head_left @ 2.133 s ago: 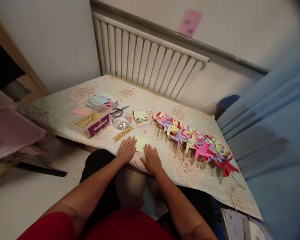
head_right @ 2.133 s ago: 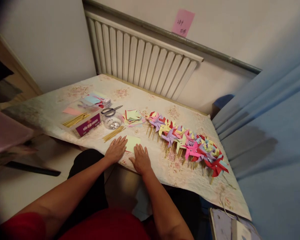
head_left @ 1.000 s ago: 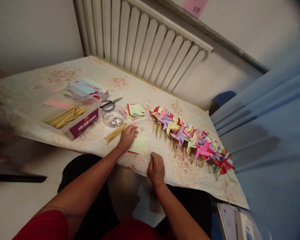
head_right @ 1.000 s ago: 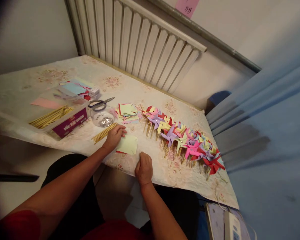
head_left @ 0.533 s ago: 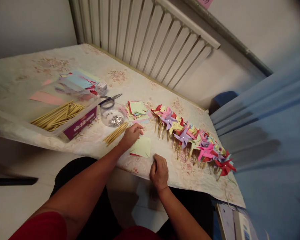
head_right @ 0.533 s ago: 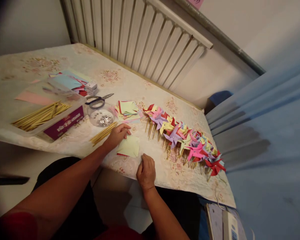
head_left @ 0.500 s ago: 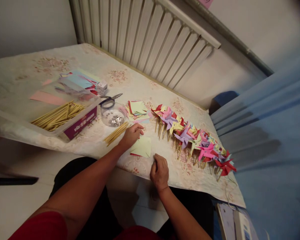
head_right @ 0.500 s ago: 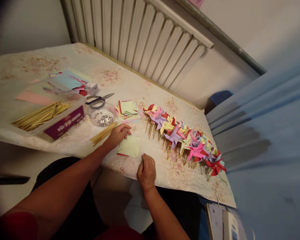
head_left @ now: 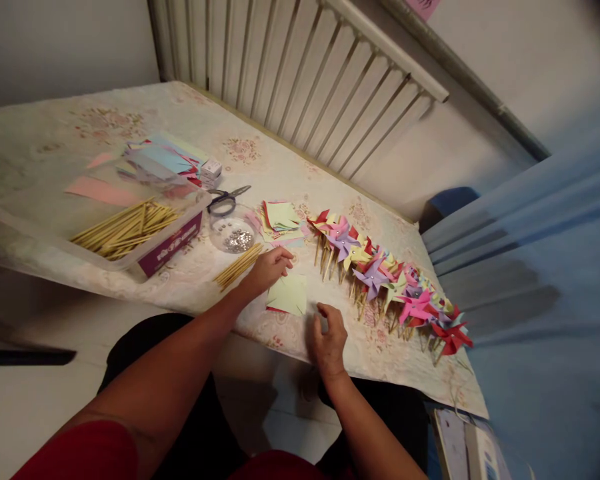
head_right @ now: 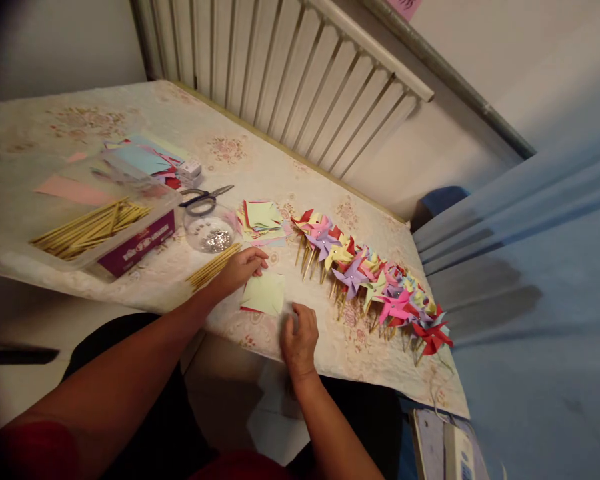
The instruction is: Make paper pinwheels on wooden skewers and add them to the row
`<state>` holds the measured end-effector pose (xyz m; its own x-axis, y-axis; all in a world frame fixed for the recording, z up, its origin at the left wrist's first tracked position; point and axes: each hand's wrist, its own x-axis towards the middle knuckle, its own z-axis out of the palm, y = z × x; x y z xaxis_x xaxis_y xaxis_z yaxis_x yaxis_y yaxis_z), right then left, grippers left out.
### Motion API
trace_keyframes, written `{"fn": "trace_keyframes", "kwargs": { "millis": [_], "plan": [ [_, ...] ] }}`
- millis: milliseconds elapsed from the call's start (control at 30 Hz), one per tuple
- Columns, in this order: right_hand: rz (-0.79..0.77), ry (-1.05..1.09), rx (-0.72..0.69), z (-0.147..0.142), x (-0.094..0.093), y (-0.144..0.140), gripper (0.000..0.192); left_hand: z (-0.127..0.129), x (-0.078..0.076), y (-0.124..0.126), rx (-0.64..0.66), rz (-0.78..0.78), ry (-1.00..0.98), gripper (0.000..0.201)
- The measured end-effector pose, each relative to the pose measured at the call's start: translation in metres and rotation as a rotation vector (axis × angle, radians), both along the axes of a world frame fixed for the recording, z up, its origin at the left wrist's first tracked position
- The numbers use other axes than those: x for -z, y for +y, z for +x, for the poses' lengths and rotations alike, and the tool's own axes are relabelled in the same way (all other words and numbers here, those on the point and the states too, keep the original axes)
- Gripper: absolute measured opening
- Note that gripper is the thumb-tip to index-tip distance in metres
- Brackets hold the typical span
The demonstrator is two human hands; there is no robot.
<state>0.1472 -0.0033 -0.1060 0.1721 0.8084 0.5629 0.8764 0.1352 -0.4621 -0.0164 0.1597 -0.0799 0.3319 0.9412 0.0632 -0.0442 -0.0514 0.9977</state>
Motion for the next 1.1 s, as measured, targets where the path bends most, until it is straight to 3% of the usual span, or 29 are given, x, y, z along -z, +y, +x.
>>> {"fn": "trace_keyframes", "kwargs": {
  "millis": [133,267,500,767,1100],
  "plan": [
    [-0.127,-0.118,-0.225,-0.022,-0.029,0.018,0.023,-0.001,0.000,0.000,0.003,0.009,0.014,0.019],
    [-0.269,-0.213,-0.348,-0.041,-0.039,0.033,0.035,-0.003,-0.001,0.001,0.006,0.005,0.030,0.019],
    [-0.395,-0.321,-0.348,-0.042,-0.025,0.044,0.041,-0.004,0.001,0.003,0.007,0.021,0.041,0.018],
    [-0.415,-0.220,-0.341,-0.036,-0.020,0.047,0.038,-0.008,-0.004,0.000,0.031,0.029,0.052,0.019],
    [-0.452,-0.185,-0.362,-0.028,-0.019,0.053,0.037,-0.005,0.003,0.003,0.043,0.026,0.074,0.019]
  ]
}}
